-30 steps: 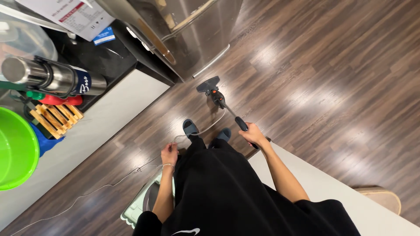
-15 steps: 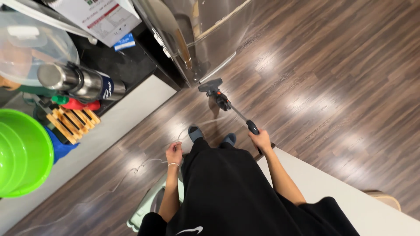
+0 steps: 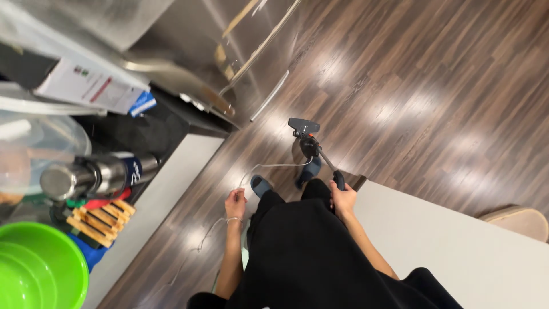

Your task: Vacuum the floor around a kitchen area and move the vacuum cord to plug it into a different outlet.

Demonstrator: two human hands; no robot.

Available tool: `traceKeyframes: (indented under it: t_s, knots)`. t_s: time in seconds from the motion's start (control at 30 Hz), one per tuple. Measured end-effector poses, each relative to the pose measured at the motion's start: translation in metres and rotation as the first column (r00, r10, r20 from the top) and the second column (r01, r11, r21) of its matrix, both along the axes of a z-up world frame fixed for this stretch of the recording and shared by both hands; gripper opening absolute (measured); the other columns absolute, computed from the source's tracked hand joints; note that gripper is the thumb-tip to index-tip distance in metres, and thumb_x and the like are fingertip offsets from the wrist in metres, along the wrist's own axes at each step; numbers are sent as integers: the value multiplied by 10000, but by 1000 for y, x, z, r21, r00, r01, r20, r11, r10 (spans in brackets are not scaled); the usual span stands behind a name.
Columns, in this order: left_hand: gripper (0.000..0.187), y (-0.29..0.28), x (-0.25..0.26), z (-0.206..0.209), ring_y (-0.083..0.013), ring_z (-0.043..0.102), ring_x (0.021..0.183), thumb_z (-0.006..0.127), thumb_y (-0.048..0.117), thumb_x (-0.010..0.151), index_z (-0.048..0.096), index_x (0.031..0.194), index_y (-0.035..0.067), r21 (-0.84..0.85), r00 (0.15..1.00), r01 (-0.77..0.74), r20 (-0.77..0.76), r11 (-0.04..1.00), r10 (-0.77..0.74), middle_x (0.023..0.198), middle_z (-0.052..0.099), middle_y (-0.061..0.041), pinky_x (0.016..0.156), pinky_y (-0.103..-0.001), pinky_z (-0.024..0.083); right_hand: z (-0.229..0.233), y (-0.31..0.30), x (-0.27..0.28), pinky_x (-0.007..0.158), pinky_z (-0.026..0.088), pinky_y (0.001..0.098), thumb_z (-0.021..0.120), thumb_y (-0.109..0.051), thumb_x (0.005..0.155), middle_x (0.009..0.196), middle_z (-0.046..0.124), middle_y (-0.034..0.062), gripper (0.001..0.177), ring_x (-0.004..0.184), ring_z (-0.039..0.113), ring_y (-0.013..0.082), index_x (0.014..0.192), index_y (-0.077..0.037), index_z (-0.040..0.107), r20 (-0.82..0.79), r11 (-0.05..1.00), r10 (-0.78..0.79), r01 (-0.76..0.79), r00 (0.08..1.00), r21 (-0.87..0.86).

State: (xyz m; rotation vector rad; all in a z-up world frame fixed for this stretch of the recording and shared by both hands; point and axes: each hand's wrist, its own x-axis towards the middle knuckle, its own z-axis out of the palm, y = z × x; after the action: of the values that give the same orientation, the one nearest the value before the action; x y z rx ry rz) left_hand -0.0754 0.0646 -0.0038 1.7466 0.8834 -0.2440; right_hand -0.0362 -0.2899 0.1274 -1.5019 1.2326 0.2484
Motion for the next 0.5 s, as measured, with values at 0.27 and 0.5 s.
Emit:
traceKeyframes:
  t_s: [0.27,0.5]
  knots:
    - [256,-75,66,-5,-88,597,581,665,277,973,744,1024,39,28,995,80,51,996,-81,637,661,-35,576,-264,468,-39,-59,129,328,359,322,740,-364,925,608,545,57,378,372,463,154,1009,-26,593,107,971,-84,57,991,231]
    - [265,-161,160,25,-94,562,571,656,274,988,739,1006,22,95,978,149,133,984,-161,631,634,-35,563,-284,467,-72,-145,259,445,511,317,714,-295,892,750,641,38,409,513,610,143,1228,-137,545,260,923,52,-146,964,357]
